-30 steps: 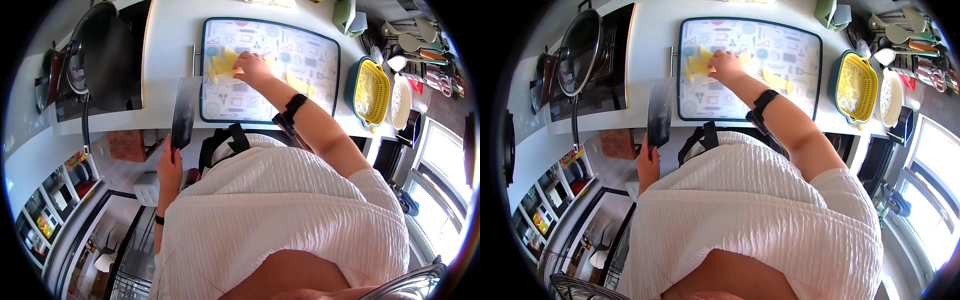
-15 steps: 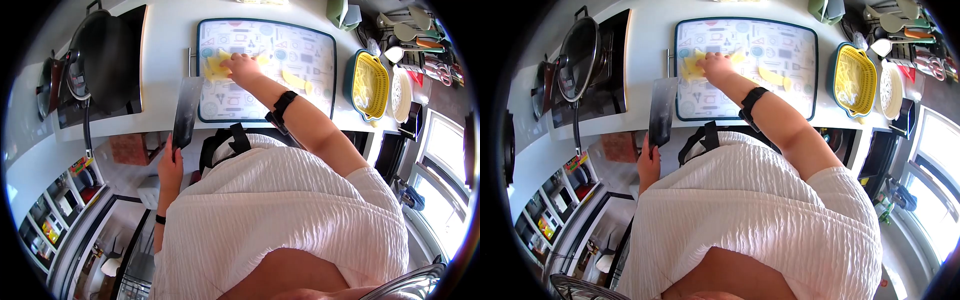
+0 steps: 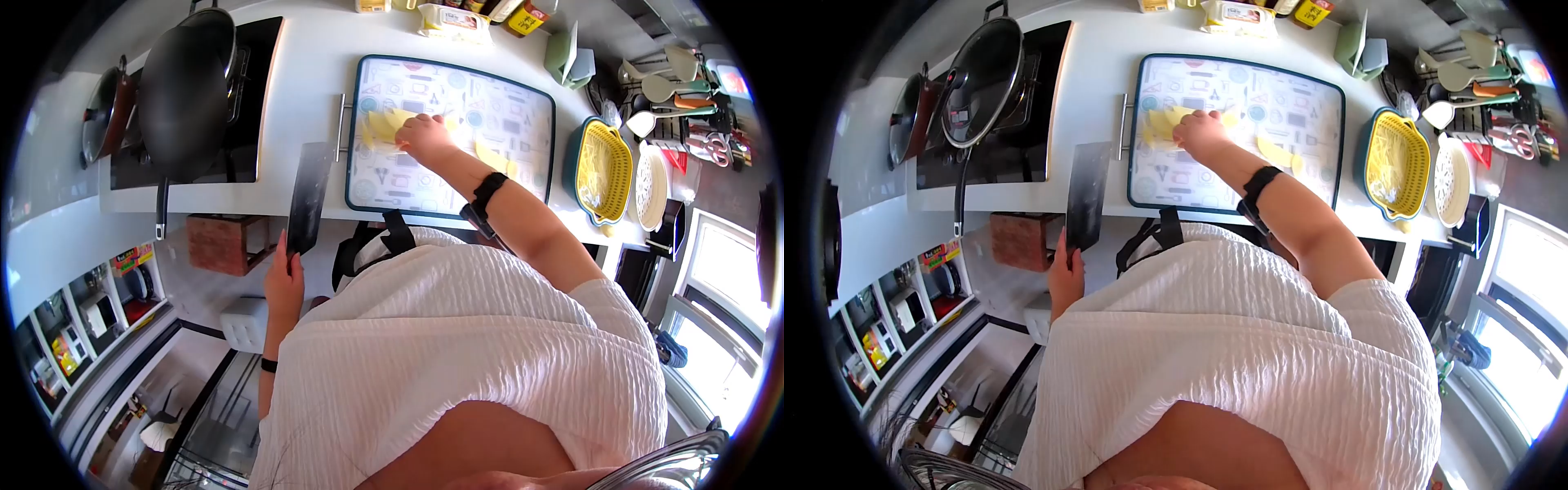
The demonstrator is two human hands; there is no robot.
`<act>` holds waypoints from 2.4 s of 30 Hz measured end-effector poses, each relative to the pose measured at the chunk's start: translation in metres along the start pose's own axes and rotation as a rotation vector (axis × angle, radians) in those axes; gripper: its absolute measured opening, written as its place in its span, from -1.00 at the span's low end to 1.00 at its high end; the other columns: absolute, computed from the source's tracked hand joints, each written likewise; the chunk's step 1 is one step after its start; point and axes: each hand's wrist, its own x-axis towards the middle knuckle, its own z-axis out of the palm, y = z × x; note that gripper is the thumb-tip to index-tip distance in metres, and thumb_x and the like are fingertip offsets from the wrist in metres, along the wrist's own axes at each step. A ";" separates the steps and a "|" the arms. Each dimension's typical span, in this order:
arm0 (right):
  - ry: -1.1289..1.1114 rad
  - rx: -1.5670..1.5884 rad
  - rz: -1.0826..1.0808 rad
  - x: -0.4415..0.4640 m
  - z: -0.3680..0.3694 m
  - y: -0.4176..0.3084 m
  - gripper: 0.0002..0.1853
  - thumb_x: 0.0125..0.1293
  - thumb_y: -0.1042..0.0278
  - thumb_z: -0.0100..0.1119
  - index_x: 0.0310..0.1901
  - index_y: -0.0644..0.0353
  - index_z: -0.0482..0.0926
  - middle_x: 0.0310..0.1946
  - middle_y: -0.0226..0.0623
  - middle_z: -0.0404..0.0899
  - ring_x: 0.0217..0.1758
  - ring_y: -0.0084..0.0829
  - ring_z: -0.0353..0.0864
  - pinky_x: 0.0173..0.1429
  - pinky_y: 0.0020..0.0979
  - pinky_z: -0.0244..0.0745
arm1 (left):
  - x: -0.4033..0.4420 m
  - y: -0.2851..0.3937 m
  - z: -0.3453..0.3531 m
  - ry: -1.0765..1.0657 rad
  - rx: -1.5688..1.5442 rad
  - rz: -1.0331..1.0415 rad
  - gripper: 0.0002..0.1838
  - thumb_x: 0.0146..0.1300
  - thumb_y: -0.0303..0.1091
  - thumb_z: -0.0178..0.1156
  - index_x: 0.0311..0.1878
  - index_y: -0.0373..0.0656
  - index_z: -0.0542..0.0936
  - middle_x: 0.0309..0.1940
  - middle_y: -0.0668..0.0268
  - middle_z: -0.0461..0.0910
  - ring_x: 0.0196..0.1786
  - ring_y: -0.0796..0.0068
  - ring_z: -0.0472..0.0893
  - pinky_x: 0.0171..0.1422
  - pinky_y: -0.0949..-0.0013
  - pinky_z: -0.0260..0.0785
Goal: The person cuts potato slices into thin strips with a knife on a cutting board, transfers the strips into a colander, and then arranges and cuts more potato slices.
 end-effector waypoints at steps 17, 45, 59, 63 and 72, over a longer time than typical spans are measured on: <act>0.017 0.201 0.340 0.028 0.003 0.013 -0.63 0.10 0.26 0.41 -0.03 0.06 0.62 -0.12 -0.29 0.62 -0.03 -0.17 0.62 0.06 -0.24 0.52 | 0.000 -0.014 0.000 0.025 -0.032 -0.045 -0.48 0.40 -0.38 0.04 0.42 -0.09 0.30 -0.41 0.10 0.62 -0.42 0.11 0.60 -0.31 0.20 0.41; 0.069 0.272 0.324 0.005 -0.008 -0.002 -0.65 0.15 0.15 0.36 -0.08 0.13 0.62 -0.10 -0.15 0.61 0.01 -0.07 0.60 0.09 -0.16 0.52 | 0.019 -0.028 -0.014 -0.073 -0.045 0.030 -0.48 0.39 -0.38 0.04 0.41 -0.14 0.30 -0.02 -0.04 0.61 -0.11 -0.06 0.64 -0.05 0.17 0.47; 0.419 0.067 0.708 -0.217 0.009 0.102 -0.76 0.10 0.27 0.40 -0.21 0.13 0.62 -0.24 -0.25 0.61 -0.08 -0.10 0.58 0.00 -0.17 0.51 | 0.075 0.008 0.034 -0.212 0.195 0.668 -0.60 0.33 -0.35 0.10 0.25 0.07 0.50 -0.29 0.09 0.65 -0.26 0.02 0.63 -0.19 0.05 0.47; 0.442 0.213 0.686 -0.224 0.026 0.113 -0.78 0.15 0.29 0.36 -0.17 0.12 0.64 -0.24 -0.22 0.61 -0.09 -0.12 0.59 0.01 -0.20 0.51 | 0.079 0.035 0.041 -0.265 0.295 0.657 -0.60 0.33 -0.34 0.11 0.24 0.08 0.51 -0.31 0.10 0.64 -0.27 0.03 0.63 -0.19 0.05 0.47; 0.357 0.339 0.538 -0.242 0.030 0.121 -0.72 0.19 0.17 0.31 -0.12 0.12 0.67 -0.15 -0.16 0.61 -0.03 -0.06 0.58 0.07 -0.16 0.51 | 0.074 0.053 0.061 -0.237 0.400 0.606 -0.62 0.32 -0.33 0.10 0.21 0.08 0.54 -0.28 0.11 0.65 -0.23 0.04 0.64 -0.14 0.08 0.48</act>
